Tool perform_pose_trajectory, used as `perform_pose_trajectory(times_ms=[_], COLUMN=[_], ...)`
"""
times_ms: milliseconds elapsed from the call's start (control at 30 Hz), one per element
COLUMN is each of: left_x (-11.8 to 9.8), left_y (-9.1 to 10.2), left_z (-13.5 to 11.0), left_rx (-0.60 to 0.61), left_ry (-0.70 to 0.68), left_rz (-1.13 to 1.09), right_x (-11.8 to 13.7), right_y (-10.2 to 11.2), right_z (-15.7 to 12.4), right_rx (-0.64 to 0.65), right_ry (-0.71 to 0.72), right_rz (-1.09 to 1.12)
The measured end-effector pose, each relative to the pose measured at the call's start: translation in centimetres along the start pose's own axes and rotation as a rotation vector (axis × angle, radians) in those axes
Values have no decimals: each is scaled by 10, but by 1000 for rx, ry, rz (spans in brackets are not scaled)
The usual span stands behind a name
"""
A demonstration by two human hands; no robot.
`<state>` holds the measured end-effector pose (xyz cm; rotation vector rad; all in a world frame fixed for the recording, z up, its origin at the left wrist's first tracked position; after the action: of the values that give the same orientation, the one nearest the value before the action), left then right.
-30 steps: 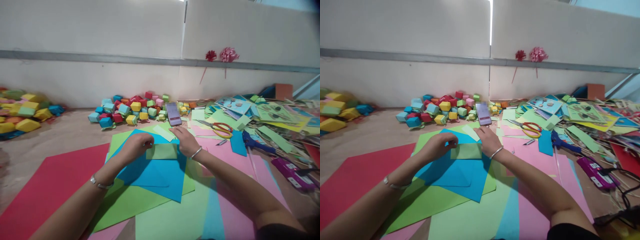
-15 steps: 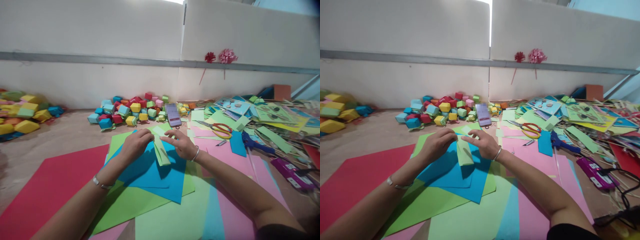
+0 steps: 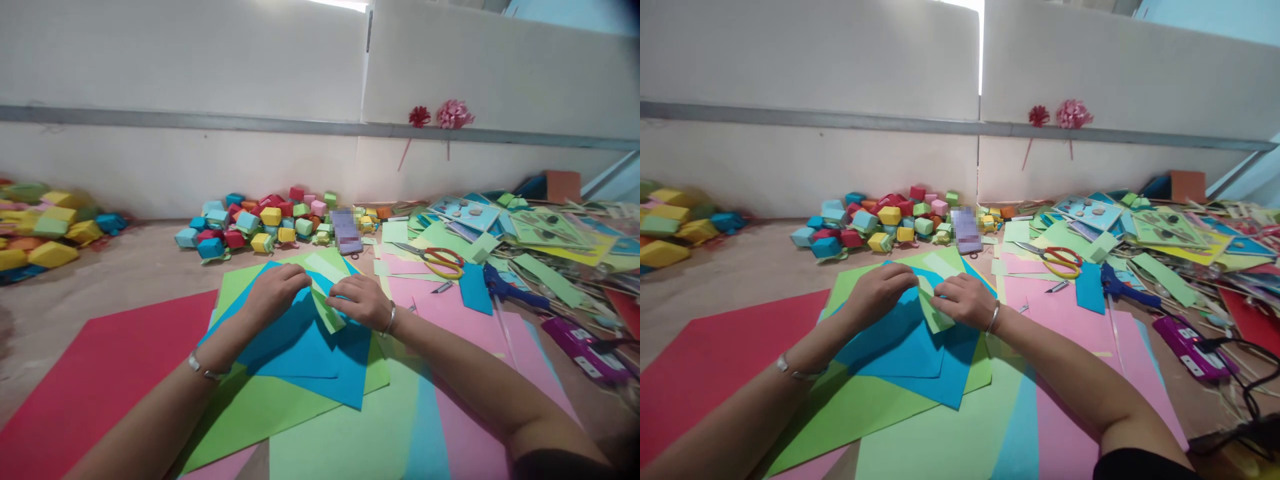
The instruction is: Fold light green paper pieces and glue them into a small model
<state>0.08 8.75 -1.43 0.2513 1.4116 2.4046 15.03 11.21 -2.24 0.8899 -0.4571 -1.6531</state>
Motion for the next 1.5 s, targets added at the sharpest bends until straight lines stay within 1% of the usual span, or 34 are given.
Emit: perform_pose_trajectory(times_ms=[133, 300, 367, 500, 600, 700, 800, 900, 1000, 1067, 1133, 1233, 1300, 1367, 1433, 1500], left_x=[2, 6, 11, 23, 32, 42, 51, 50, 47, 46, 46, 36, 27, 22, 20, 17], left_y=[-2, 0, -1, -10, -19, -25, -27, -34, -37, -33, -28, -26, -27, -27, -26, -24], left_z=[-1, 1, 2, -1, -5, -9, -13, -17, -19, -20, -19, -16, -15, -15, -14, -12], left_rx=[14, 79, 111, 191, 239, 233, 184, 194, 224, 215, 208, 290, 359, 370, 349, 340], left_ry=[11, 31, 54, 107, 168, 306, 495, 616, 675, 708, 731, 719, 700, 699, 708, 705], left_rz=[-17, -41, -52, -116, -193, -261, -313, -406, -509, -566, -628, -757, -824, -845, -841, -848], right_x=[1, 3, 3, 1, -4, -8, -6, -1, 0, -2, -5, -9, -11, -16, -26, -39], right_y=[-3, 1, -1, -16, -27, -36, -37, -30, -20, -17, -17, -22, -25, -23, -19, -16], right_z=[-2, -2, -2, -6, -10, -14, -15, -13, -12, -12, -12, -14, -14, -13, -12, -16], right_rx=[12, 25, 92, 284, 337, 363, 340, 242, 133, 88, 77, 100, 114, 92, 39, -18], right_ry=[12, 61, 100, 129, 107, 76, 80, 101, 97, 77, 57, 29, -4, -100, -293, -539], right_rz=[-19, 15, 58, 86, 66, 56, 53, 39, 33, 40, 61, 127, 193, 269, 343, 431])
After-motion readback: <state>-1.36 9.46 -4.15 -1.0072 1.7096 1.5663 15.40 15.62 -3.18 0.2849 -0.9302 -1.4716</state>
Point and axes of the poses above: each hand's wrist, its own z-axis towards the middle knuckle, its own y-axis out of the back of the hand, x = y × z, the point moved 7 cm from there along z, towards the middle knuckle, and after that the axes turned 2 degrees about -z, right-handed, at the moved point
